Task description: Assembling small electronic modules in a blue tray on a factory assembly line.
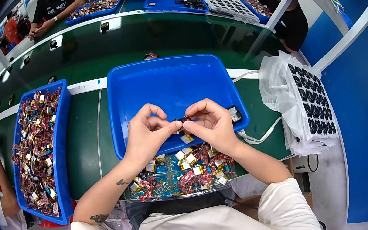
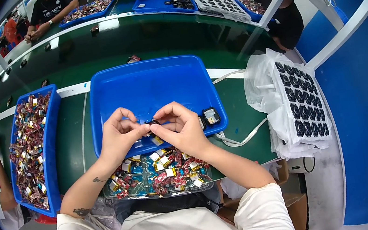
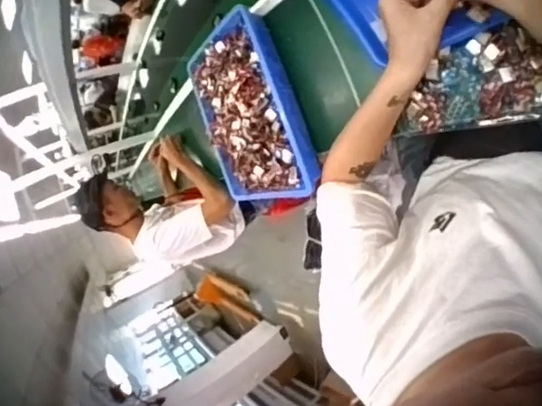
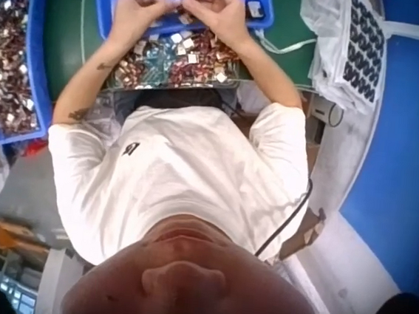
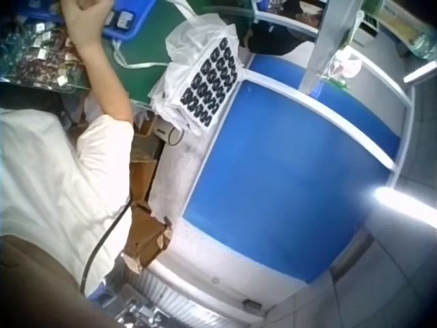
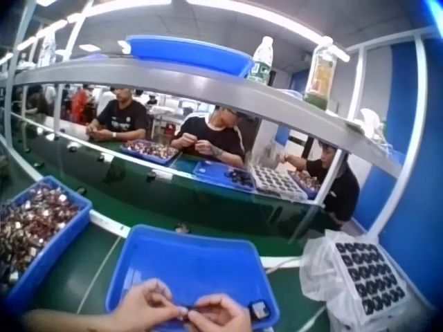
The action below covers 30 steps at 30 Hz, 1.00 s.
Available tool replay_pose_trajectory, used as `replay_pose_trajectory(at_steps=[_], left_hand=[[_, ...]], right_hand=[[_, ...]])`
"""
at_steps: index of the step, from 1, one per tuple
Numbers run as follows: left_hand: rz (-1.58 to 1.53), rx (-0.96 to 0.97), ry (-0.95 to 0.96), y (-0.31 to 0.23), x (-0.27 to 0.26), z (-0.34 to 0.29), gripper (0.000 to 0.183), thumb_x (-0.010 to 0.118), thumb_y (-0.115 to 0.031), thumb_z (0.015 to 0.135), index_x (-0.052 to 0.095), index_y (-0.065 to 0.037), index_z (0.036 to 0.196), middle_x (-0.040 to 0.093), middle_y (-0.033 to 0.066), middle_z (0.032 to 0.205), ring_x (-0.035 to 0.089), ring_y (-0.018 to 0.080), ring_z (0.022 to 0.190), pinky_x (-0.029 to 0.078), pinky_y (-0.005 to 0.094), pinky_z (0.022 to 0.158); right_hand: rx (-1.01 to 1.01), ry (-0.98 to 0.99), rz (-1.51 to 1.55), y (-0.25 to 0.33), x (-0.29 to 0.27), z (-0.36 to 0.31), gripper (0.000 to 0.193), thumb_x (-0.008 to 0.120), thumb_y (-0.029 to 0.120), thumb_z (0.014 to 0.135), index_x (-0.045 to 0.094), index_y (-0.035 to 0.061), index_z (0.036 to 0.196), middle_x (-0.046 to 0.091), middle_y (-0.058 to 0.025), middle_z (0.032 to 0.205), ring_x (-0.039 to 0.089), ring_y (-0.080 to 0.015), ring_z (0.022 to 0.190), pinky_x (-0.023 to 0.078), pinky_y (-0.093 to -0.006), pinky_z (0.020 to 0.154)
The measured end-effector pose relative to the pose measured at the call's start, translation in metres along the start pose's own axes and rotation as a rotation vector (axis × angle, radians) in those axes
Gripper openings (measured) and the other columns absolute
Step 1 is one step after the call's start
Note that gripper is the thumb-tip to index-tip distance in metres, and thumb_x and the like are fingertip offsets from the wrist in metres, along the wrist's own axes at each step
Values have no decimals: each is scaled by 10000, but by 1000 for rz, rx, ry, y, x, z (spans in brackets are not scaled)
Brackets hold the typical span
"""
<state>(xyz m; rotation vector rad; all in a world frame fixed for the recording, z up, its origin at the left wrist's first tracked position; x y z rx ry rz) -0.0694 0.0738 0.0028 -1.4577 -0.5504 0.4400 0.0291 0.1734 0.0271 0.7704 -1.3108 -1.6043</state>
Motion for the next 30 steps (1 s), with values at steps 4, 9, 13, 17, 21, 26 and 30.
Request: replay_pose_trajectory(at_steps=[4, 9, 13, 17, 21, 26, 30], left_hand=[[7, 13, 57, 5, 3, 2, 252, 742, -95, 777, 494, -46, 783, 620, 21, 689, 568, 33, 637, 448, 160, 570], [232, -20, 234, 7, 16, -1, 161, 741, -138, 765, 656, -3, 787, 615, -5, 675, 514, 19, 581, 429, 177, 532], [309, -34, 281, 6, 19, -5, 128, 725, -134, 773, 677, -17, 790, 644, 15, 685, 523, 28, 574, 431, 190, 528], [325, -41, 284, 10, 19, -2, 135, 726, -138, 771, 677, -16, 800, 642, 13, 684, 519, 32, 565, 431, 195, 526], [355, -13, 299, 6, 22, -2, 151, 738, -156, 760, 678, -18, 775, 627, 15, 643, 506, 34, 551, 407, 205, 503], [566, 185, 349, -10, 27, -4, 241, 783, -209, 680, 686, -36, 817, 629, 55, 731, 504, 118, 566, 422, 269, 529], [653, 171, 404, -8, 28, -9, 251, 774, -208, 680, 689, -50, 855, 628, 70, 801, 533, 158, 620, 443, 288, 564]], right_hand=[[-18, 31, -225, 8, -2, 9, 173, 632, -7, 821, 615, -50, 987, 604, -92, 961, 625, -151, 881, 545, -256, 755], [-75, -178, -255, 35, -75, 59, 143, 638, 50, 832, 659, -22, 954, 671, -81, 872, 633, -121, 790, 512, -239, 699], [-29, -532, -370, 24, -198, 107, 180, 672, 87, 805, 672, -6, 959, 667, -50, 820, 609, -92, 706, 459, -206, 605], [167, -740, -407, -41, -295, 112, 186, 690, 113, 784, 685, 11, 940, 652, -18, 768, 576, -80, 627, 459, -206, 571], [240, -855, -812, -49, -334, 101, 237, 678, 162, 769, 688, 21, 959, 679, -83, 786, 636, -160, 697, 493, -266, 663], [-5, -660, -1389, -16, -284, 108, 326, 662, 217, 779, 660, 16, 1034, 687, -136, 936, 662, -245, 881, 499, -340, 785], [-45, -495, -1113, 3, -220, 96, 278, 635, 187, 788, 663, 14, 1003, 681, -139, 958, 658, -238, 886, 493, -341, 816]])
Point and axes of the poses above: each hand's wrist, its own z-axis towards the middle knuckle, its own x-axis out of the palm, y = z × x, the point moved 9 cm from there along z, towards the middle knuckle
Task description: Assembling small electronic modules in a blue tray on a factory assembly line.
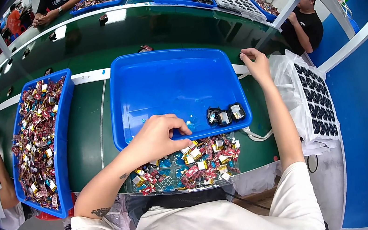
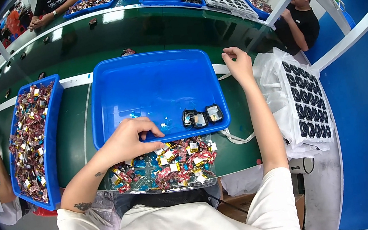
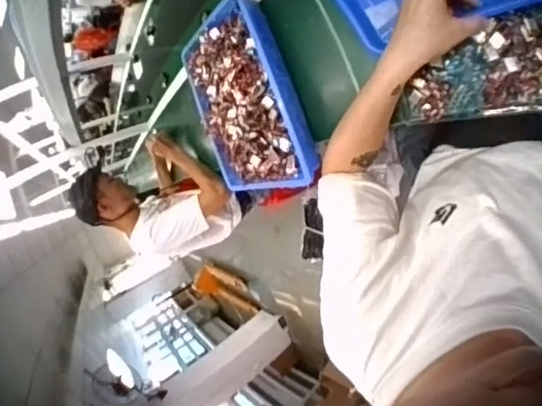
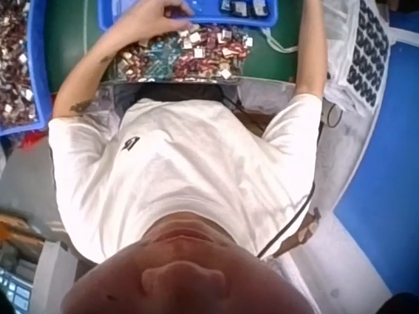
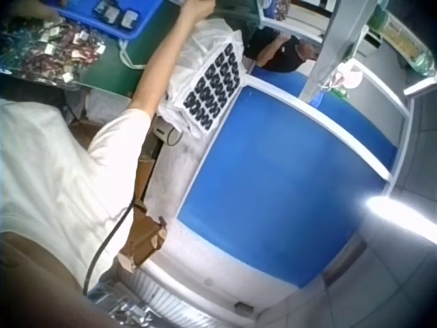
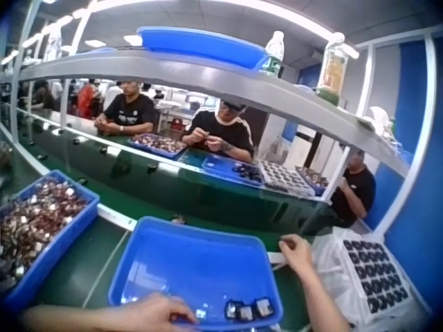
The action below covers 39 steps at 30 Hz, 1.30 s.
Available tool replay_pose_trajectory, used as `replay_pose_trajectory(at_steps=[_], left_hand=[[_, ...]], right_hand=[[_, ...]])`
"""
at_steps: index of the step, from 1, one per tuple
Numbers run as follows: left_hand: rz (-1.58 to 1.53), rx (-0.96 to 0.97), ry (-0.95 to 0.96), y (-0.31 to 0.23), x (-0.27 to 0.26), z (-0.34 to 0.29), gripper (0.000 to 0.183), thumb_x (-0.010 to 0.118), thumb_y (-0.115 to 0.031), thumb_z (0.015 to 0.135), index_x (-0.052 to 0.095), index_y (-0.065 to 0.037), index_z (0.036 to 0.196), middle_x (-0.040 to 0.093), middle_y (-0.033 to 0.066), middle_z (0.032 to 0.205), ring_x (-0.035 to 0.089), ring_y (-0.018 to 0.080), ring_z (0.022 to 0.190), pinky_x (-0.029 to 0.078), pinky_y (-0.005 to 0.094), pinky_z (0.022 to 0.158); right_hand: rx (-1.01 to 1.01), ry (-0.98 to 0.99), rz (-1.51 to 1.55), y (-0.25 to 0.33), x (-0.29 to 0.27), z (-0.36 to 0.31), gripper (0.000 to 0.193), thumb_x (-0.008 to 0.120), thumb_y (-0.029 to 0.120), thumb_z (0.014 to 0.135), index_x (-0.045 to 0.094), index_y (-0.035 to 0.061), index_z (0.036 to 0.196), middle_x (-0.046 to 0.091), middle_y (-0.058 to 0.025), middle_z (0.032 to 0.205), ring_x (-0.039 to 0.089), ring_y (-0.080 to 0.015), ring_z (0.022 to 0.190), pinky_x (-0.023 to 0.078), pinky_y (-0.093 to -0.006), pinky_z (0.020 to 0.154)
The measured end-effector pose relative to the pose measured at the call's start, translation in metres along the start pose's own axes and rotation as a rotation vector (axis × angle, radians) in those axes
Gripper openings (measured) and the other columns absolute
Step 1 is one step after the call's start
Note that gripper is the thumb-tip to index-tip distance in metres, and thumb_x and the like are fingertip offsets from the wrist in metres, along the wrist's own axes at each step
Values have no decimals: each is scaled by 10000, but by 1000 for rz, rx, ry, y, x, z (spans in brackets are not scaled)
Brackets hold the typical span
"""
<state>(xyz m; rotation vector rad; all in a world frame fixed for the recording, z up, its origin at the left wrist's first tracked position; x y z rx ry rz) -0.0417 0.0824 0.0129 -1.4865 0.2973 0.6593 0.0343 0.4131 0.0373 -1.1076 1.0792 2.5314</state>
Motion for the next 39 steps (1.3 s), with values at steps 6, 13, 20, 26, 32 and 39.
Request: replay_pose_trajectory(at_steps=[6, 13, 20, 26, 32, 39], left_hand=[[-11, 3, 31, -1, 2, 0, 235, 763, -210, 693, 692, -56, 856, 615, 71, 779, 540, 168, 625, 446, 296, 572], [-20, -41, 77, 5, -1, 4, 267, 785, -193, 670, 692, -37, 866, 595, 39, 705, 456, 109, 594, 395, 259, 543], [-343, -119, 0, 28, -3, 11, 158, 572, -95, 851, 667, 8, 925, 676, 81, 782, 590, 86, 684, 470, 236, 631], [-400, -137, 8, 27, -3, 10, 175, 548, -133, 914, 644, 13, 931, 651, 58, 788, 602, 87, 747, 483, 221, 697], [-503, -124, -53, 27, -6, 8, 159, 576, -113, 885, 646, 28, 909, 651, 48, 772, 578, 63, 720, 465, 210, 657], [-517, 86, -155, 1, -13, 3, 158, 630, -115, 857, 639, 3, 962, 650, 34, 841, 562, 62, 763, 423, 204, 656]], right_hand=[[-204, 105, 248, 77, 1, -49, 193, 637, 137, 801, 668, 4, 938, 658, -105, 992, 636, -204, 892, 509, -287, 712], [-769, 648, 457, 219, 5, -176, 113, 706, 68, 729, 674, 31, 831, 646, -76, 783, 606, -202, 641, 465, -288, 566], [-1251, 635, -30, 276, 41, -259, 309, 575, 126, 710, 619, 44, 1004, 549, -54, 1021, 538, -153, 843, 448, -265, 651], [-1320, 604, -19, 276, 54, -260, 184, 607, 133, 723, 614, 42, 883, 574, -57, 980, 538, -158, 820, 443, -284, 635], [-738, 643, 631, 242, 26, -203, 57, 637, 13, 759, 623, 5, 813, 644, -87, 841, 603, -173, 688, 471, -283, 624], [32, 743, 1120, 174, 43, -175, 101, 577, 57, 891, 603, -30, 934, 657, -94, 865, 636, -119, 783, 521, -227, 667]])
Point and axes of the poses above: each hand's wrist, its own z-axis towards the middle knuckle, its own x-axis out of the palm, y = z × x, the point moved 9 cm from there along z, towards the middle knuckle
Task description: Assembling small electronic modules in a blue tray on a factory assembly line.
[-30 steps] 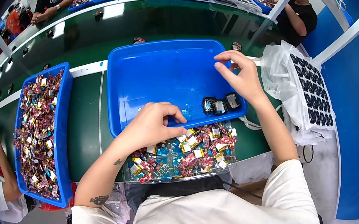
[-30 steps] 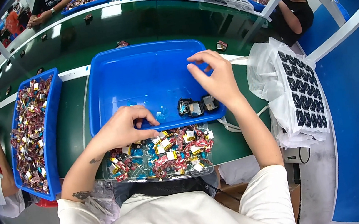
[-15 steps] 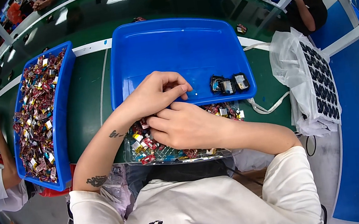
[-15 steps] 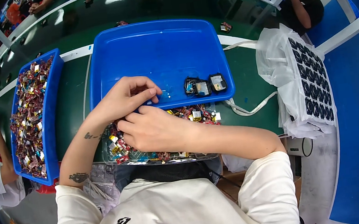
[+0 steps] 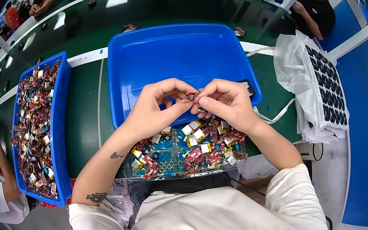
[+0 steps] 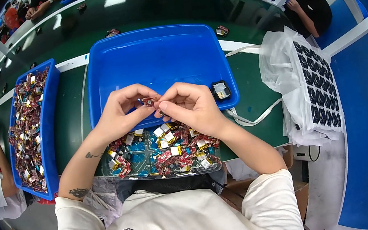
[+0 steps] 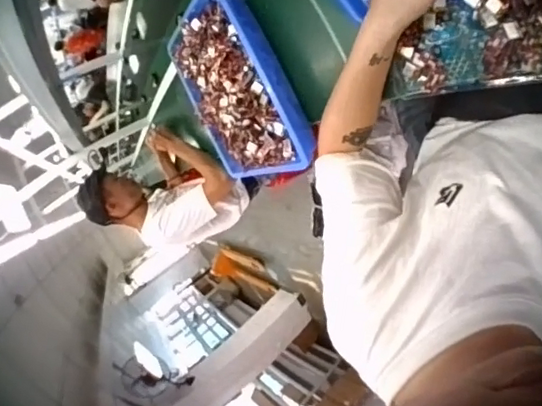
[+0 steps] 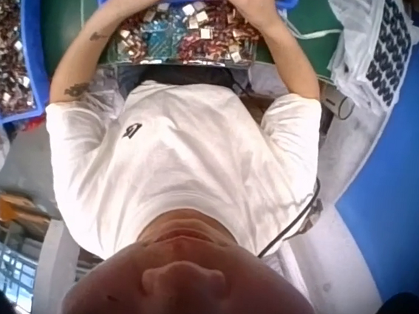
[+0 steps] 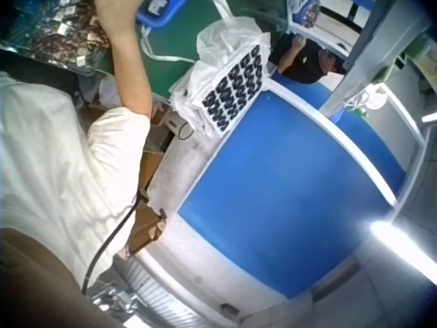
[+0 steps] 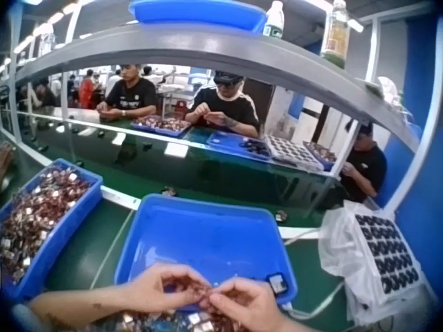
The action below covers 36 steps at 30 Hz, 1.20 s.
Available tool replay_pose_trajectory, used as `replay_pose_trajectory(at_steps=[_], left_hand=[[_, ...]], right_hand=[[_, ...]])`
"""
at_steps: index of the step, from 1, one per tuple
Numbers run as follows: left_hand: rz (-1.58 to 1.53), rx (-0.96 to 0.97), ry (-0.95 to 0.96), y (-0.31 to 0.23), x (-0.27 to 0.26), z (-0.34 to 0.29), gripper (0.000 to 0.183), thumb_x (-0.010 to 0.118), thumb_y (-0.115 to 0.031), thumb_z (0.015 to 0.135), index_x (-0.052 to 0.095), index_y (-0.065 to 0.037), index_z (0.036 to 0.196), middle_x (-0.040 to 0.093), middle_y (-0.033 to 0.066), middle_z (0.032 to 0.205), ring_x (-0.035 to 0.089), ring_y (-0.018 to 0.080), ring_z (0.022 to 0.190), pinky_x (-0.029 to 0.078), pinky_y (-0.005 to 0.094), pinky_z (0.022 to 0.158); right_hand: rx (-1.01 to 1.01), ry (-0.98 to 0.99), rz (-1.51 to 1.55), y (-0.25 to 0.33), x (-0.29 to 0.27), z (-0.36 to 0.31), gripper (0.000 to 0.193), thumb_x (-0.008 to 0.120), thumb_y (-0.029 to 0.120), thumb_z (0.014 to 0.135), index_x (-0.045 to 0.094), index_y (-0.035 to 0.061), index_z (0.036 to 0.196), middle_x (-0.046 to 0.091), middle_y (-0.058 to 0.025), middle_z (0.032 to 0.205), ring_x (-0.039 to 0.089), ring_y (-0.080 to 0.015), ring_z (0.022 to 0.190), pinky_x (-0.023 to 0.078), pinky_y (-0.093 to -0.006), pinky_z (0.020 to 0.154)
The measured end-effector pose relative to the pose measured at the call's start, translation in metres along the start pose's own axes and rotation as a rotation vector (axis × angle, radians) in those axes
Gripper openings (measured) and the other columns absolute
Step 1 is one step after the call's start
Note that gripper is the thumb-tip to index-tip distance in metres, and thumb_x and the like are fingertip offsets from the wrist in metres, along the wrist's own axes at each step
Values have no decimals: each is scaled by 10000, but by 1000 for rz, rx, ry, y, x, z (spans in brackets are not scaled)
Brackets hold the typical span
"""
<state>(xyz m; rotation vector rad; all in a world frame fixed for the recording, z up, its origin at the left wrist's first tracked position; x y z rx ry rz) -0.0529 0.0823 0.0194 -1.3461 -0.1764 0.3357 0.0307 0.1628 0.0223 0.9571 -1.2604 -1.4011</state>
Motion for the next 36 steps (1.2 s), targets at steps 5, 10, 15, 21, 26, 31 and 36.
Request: replay_pose_trajectory(at_steps=[5, 10, 15, 21, 26, 31, 36], left_hand=[[-122, 105, -90, -12, -8, -2, 163, 671, -68, 814, 645, 6, 958, 644, 52, 876, 563, 84, 780, 422, 205, 662], [-84, 133, -182, -11, -14, -3, 116, 682, 8, 792, 649, 27, 901, 649, 89, 873, 613, 116, 793, 483, 240, 704], [-78, 51, -206, -6, -13, -6, 85, 681, -12, 804, 643, 28, 869, 657, 84, 858, 616, 115, 791, 490, 239, 703], [205, 82, -202, -14, -7, -8, 82, 672, -34, 815, 656, 32, 860, 665, 87, 827, 620, 106, 744, 497, 232, 684], [97, 121, -254, -14, -10, -9, 96, 689, -60, 798, 671, 27, 835, 665, 83, 790, 611, 100, 710, 478, 220, 641], [267, 167, -221, -17, -10, -6, 88, 703, -62, 769, 676, 20, 778, 627, 69, 712, 523, 94, 605, 419, 227, 550], [-96, -136, -65, 14, -8, 0, 76, 678, -61, 794, 646, 1, 764, 632, 30, 732, 543, 53, 659, 419, 195, 585]], right_hand=[[27, -51, 82, -6, -13, 0, 98, 584, 61, 890, 598, -25, 934, 637, -82, 898, 632, -110, 793, 526, -234, 677], [-14, -87, -39, -5, -15, -3, 137, 640, 74, 854, 594, -12, 950, 612, -41, 893, 577, -68, 775, 466, -199, 654], [-150, -201, -301, 15, -8, -6, 267, 729, 100, 768, 576, 58, 983, 597, -8, 918, 525, -41, 778, 405, -201, 602], [-269, -195, -491, 11, -9, -7, 236, 722, 94, 760, 581, 42, 942, 605, -15, 884, 541, -54, 674, 415, -190, 519], [-173, -375, -248, 15, -13, -7, 142, 712, 47, 742, 595, 19, 819, 618, -38, 800, 570, -82, 695, 462, -232, 597], [-268, -244, -382, 13, -11, -8, 136, 697, 14, 715, 591, 26, 801, 640, -60, 817, 592, -137, 689, 471, -253, 611], [-695, -151, -912, 43, 8, -15, 163, 694, 13, 638, 608, 55, 769, 626, -44, 802, 583, -199, 682, 473, -286, 549]])
Point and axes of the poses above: each hand's wrist, its own z-axis towards the middle knuckle, its own x-axis out of the palm, y = z × x, the point moved 9 cm from there along z, towards the middle knuckle
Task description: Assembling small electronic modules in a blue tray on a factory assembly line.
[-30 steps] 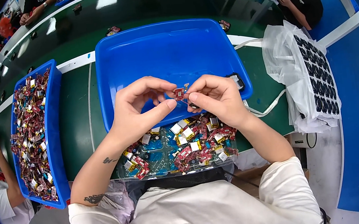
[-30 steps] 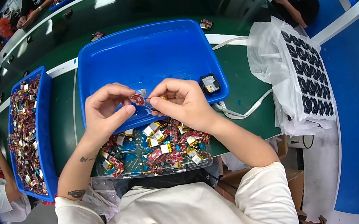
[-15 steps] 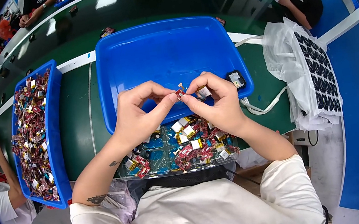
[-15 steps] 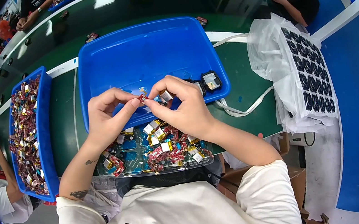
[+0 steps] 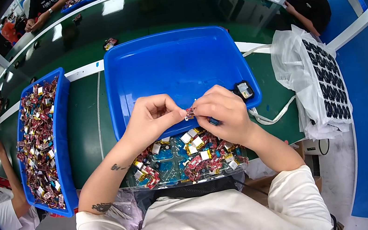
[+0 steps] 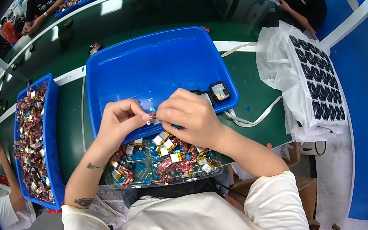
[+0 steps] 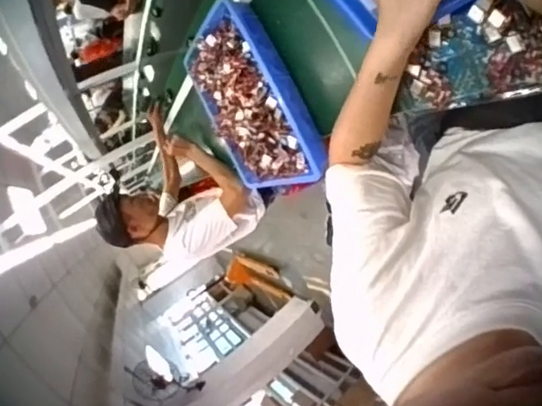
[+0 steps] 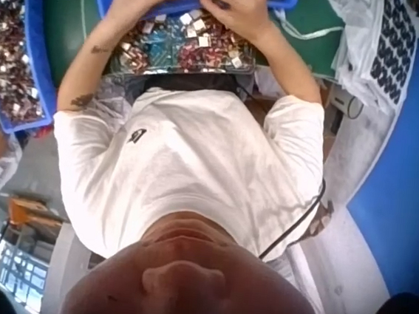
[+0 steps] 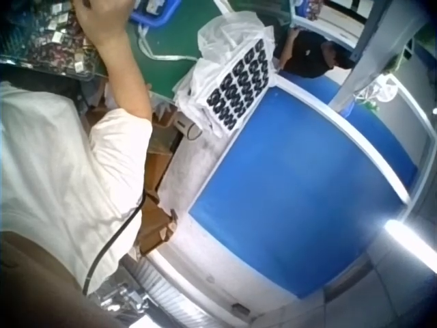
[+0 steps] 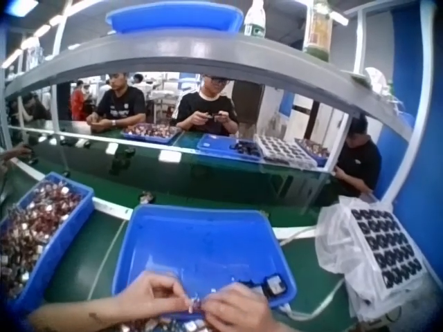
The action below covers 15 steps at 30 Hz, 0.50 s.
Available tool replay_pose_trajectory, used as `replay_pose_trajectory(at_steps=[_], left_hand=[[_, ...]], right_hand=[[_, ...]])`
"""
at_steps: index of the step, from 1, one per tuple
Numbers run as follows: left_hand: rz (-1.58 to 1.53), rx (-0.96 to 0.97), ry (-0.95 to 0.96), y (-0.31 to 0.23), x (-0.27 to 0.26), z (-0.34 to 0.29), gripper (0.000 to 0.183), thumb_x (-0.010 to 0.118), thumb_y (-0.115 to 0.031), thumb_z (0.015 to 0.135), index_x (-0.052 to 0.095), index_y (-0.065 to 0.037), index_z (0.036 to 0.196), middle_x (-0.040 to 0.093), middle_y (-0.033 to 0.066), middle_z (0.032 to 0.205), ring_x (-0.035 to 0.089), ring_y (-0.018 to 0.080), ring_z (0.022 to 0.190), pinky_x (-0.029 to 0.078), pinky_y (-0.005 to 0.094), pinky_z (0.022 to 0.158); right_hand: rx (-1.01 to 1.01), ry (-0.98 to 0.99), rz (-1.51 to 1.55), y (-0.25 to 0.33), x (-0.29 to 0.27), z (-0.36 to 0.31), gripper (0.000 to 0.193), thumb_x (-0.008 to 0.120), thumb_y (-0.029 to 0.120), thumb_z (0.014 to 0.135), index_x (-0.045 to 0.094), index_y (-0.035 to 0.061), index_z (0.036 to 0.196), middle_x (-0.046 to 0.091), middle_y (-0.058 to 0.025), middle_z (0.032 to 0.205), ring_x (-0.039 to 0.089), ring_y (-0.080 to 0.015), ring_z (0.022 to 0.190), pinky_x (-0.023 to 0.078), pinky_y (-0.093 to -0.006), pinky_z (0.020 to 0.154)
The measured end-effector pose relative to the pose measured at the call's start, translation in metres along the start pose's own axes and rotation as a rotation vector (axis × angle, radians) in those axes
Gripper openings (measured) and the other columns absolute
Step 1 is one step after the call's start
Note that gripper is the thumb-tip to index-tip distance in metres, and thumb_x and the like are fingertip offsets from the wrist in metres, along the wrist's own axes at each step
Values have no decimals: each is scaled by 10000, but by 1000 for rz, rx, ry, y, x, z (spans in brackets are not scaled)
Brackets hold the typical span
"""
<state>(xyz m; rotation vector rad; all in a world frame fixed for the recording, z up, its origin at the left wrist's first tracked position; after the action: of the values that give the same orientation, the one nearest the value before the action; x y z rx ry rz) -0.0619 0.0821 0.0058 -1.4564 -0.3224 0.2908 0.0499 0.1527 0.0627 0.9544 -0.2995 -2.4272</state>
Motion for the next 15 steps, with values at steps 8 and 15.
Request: replay_pose_trajectory(at_steps=[8, 15], left_hand=[[-230, -173, 204, 14, 18, -3, 117, 700, -122, 819, 639, -37, 871, 639, 0, 809, 562, 36, 733, 430, 177, 650], [-311, -108, 276, 13, 28, -4, 107, 679, -56, 829, 596, -25, 890, 605, 2, 856, 555, 48, 798, 452, 201, 729]], right_hand=[[-338, 60, -254, 34, 1, -1, 231, 637, 125, 586, 636, 85, 813, 627, -58, 862, 589, -195, 727, 459, -278, 534], [611, -37, 732, -24, 11, -23, 427, 619, -108, 724, 473, -9, 1113, 642, -136, 876, 621, -170, 699, 512, -273, 643]])
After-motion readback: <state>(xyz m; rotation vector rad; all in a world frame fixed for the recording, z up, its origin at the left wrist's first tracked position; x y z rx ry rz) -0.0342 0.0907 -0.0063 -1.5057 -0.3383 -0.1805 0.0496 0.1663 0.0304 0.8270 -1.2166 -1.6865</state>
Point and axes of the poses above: each hand's wrist, its own z-axis towards the middle knuckle, its own x-axis out of the palm, y = z × x, the point moved 9 cm from there along z, towards the middle knuckle
